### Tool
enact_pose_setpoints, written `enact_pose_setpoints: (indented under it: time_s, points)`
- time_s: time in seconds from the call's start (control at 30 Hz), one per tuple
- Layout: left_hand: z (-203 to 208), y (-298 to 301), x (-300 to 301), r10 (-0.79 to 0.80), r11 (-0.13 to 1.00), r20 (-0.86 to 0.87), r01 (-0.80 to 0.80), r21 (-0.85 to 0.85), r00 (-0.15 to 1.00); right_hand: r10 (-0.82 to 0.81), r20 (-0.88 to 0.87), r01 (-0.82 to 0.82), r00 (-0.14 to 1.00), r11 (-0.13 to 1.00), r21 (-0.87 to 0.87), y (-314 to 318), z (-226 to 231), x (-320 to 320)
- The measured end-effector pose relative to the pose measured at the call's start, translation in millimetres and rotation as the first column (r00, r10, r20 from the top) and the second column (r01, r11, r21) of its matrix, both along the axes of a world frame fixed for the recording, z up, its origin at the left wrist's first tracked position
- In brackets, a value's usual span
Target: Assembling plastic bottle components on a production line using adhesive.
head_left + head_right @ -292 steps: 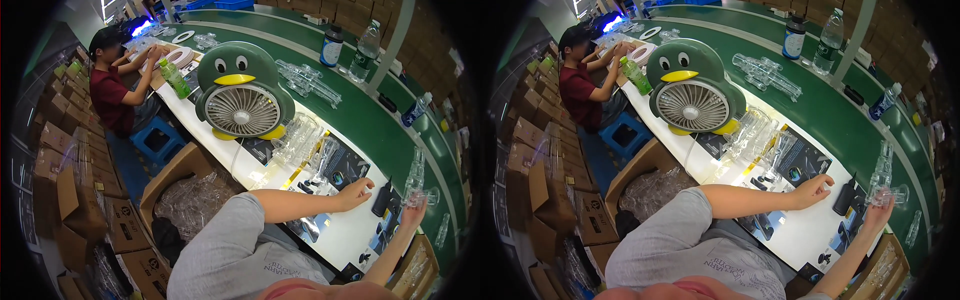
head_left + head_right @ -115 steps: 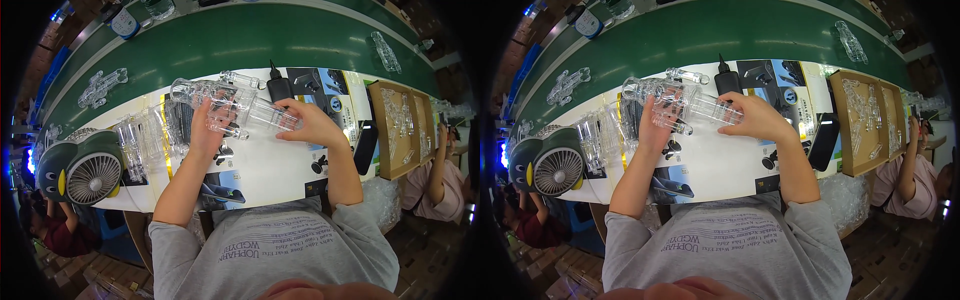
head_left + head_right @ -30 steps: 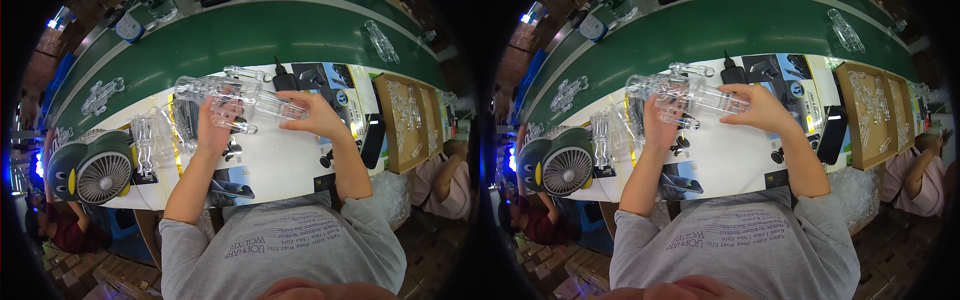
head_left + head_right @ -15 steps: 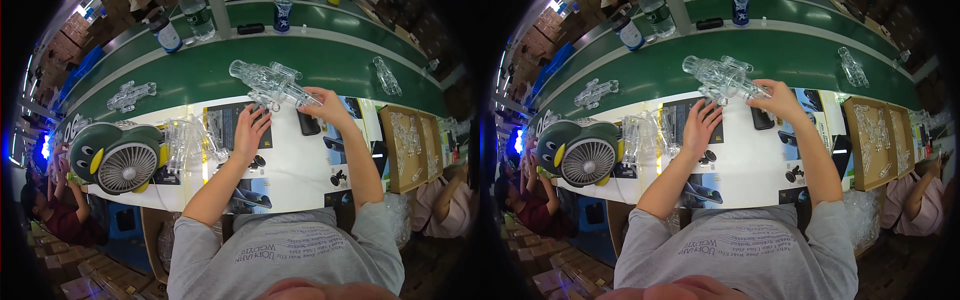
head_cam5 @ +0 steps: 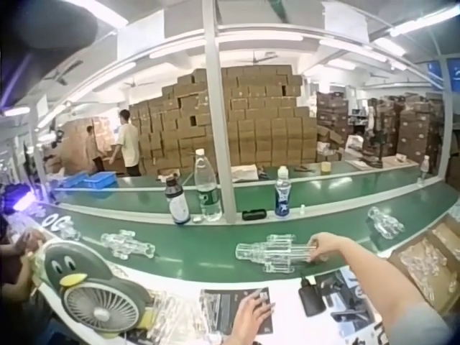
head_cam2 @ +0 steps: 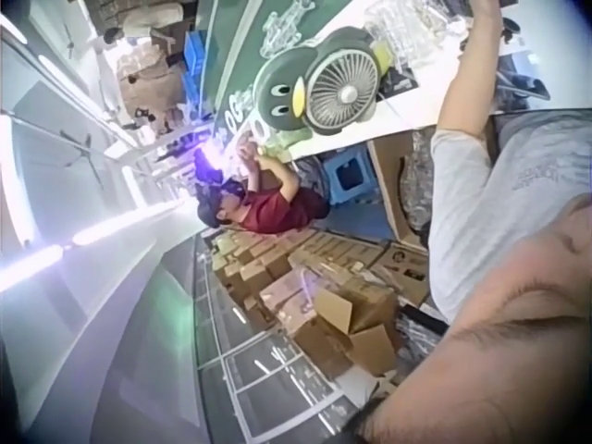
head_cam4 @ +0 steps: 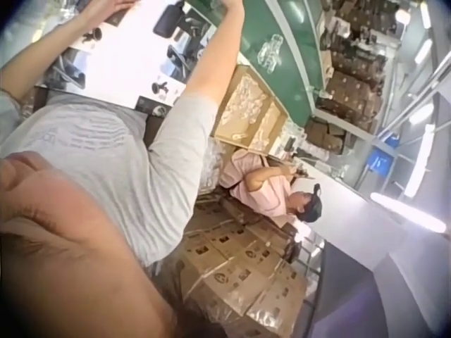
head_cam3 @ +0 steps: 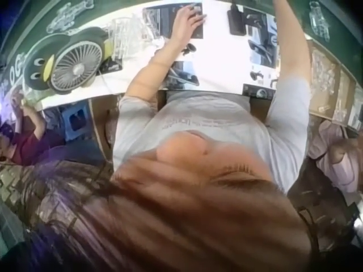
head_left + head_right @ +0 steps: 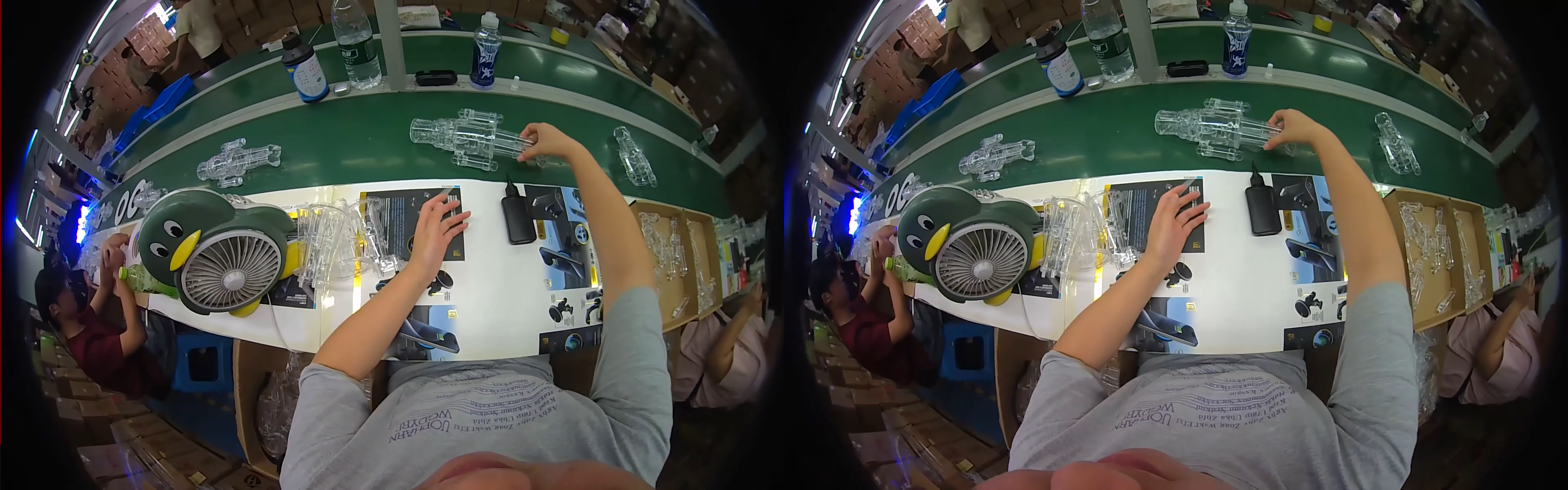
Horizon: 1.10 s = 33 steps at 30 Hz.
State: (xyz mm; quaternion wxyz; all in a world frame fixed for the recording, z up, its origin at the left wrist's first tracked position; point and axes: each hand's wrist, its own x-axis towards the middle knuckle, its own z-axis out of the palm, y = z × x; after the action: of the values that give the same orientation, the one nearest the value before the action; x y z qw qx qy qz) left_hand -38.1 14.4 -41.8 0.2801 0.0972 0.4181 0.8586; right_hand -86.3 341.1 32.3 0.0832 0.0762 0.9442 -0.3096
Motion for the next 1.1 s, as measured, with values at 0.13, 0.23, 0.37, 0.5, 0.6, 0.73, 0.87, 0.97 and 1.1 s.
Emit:
enact_pose_setpoints:
  time_s: [0.13, 0.23, 0.37, 0.5, 0.6, 0.73, 0.87, 0.97, 1.1]
  points:
    - [1, 1, 1, -0.016, 1.0, 0.008, 0.016, 0.008, 1.0, 0.014, -0.204, 0.017, 0.979, 0.988, 0.151, 5, -11, -1]
    - [1, 2, 1, -0.012, 1.0, -0.013, 0.012, -0.026, 1.0, 0.006, -0.26, 0.122, 0.966, 0.873, 0.472, -11, -11, 1]
    - [3, 0, 1, -0.001, 0.999, -0.011, 0.001, -0.033, 1.0, 0.002, -0.432, 0.269, 0.902, 0.781, 0.563, -72, 3, 6]
    - [0, 5, 0, -0.027, 0.999, -0.036, 0.025, -0.045, 0.999, 0.299, -0.576, -0.02, 0.761, 0.898, 0.44, -141, 17, 8]
    - [-7, 3, -2, -0.026, 1.0, -0.026, 0.026, -0.003, 0.999, 0.445, -0.482, -0.282, 0.755, 0.884, 0.374, -210, 18, 10]
    - [-29, 8, -3, 0.018, 0.998, 0.006, -0.018, 0.062, 1.0, 0.522, -0.475, -0.362, 0.709, 0.847, 0.389, -272, 1, 6]
    - [-31, 11, -2, 0.065, 0.995, -0.003, -0.065, 0.08, 0.998, 0.503, -0.366, -0.432, 0.783, 0.863, 0.262, -283, -5, -3]
    - [-20, 9, -2, 0.017, 1.0, -0.023, -0.017, 0.018, 1.0, 0.417, -0.386, -0.401, 0.823, 0.907, 0.127, -267, 5, -1]
    - [-9, 6, -1, -0.048, 0.997, -0.051, 0.044, -0.063, 0.998, 0.108, -0.431, -0.242, 0.896, 0.932, -0.271, -234, 33, 13]
